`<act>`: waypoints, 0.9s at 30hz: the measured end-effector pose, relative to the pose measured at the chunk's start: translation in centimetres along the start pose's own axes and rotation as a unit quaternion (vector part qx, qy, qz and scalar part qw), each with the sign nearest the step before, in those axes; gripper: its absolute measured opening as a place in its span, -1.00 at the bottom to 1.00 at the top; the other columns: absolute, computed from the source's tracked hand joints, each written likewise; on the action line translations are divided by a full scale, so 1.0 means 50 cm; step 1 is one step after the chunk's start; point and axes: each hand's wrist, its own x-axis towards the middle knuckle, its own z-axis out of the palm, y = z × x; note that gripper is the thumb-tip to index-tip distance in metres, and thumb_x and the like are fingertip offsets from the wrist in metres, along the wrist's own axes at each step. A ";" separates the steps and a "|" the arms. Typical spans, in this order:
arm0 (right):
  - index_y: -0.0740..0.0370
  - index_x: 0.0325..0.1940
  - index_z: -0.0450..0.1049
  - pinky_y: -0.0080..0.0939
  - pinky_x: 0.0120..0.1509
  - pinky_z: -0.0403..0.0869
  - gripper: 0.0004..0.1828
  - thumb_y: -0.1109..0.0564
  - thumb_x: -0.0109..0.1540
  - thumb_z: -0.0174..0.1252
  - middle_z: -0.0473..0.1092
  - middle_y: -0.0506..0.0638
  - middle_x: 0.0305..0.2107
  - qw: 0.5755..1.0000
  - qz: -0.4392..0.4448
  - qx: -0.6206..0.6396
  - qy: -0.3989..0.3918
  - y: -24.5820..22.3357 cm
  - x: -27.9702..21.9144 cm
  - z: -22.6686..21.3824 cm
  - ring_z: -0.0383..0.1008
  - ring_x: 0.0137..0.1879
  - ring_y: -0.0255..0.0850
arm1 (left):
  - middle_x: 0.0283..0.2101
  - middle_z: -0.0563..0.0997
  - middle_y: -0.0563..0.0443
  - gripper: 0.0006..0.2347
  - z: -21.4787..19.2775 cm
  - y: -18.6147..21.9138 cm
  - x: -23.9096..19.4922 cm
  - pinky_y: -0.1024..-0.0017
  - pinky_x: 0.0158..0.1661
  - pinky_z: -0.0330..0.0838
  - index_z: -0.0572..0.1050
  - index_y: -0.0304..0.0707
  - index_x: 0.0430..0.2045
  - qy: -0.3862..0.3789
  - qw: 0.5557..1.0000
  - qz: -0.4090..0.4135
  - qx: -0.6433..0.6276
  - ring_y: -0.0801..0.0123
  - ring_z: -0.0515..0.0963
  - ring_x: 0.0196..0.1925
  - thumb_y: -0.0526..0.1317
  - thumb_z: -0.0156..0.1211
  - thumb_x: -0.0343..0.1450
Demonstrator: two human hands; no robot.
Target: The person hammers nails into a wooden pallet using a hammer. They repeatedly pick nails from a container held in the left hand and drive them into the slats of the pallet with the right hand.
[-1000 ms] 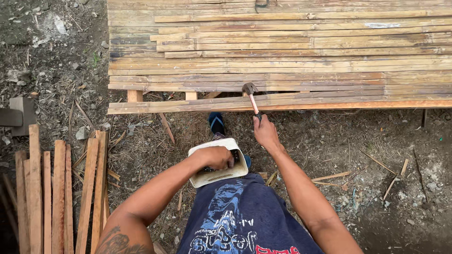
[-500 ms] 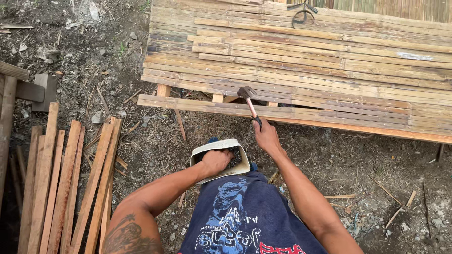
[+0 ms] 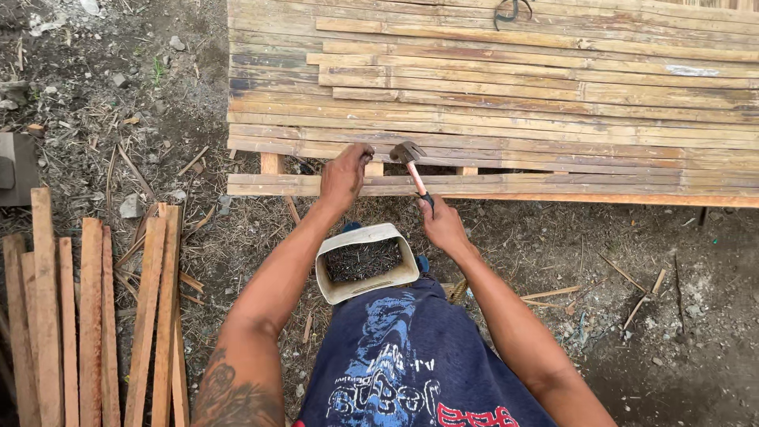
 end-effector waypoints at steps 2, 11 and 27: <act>0.27 -0.08 0.38 0.22 -0.25 0.41 -0.60 -0.15 0.40 -0.03 0.46 0.34 -0.52 1.000 -0.005 -0.004 0.017 -0.012 -0.008 0.006 0.51 -0.31 0.32 | -0.19 0.67 -0.12 -0.88 0.023 -0.045 0.037 0.06 -0.24 0.52 0.49 -0.11 -0.08 -0.027 0.998 -0.059 0.009 -0.05 0.66 -0.24 -0.26 0.13 0.53; 0.27 -0.16 0.32 0.12 -0.37 0.37 -0.70 -0.05 0.41 0.01 0.40 0.27 -0.61 0.997 -0.039 0.038 0.052 -0.092 -0.082 -0.017 0.48 -0.46 0.25 | -0.19 0.46 -0.11 -0.87 0.103 -0.117 0.020 0.11 -0.01 0.37 0.56 -0.23 -0.24 -0.054 0.997 -0.031 0.049 0.01 0.46 -0.08 -0.23 0.29 0.42; 0.31 -0.17 0.31 0.21 -0.36 0.39 -0.66 -0.06 0.43 -0.02 0.41 0.30 -0.62 0.998 -0.027 -0.016 0.050 -0.086 -0.045 -0.018 0.50 -0.43 0.33 | -0.07 0.50 -0.09 -0.72 0.026 -0.156 0.012 0.13 0.01 0.34 0.59 -0.13 -0.14 -0.048 0.980 0.033 0.192 0.06 0.43 -0.03 -0.12 0.37 0.31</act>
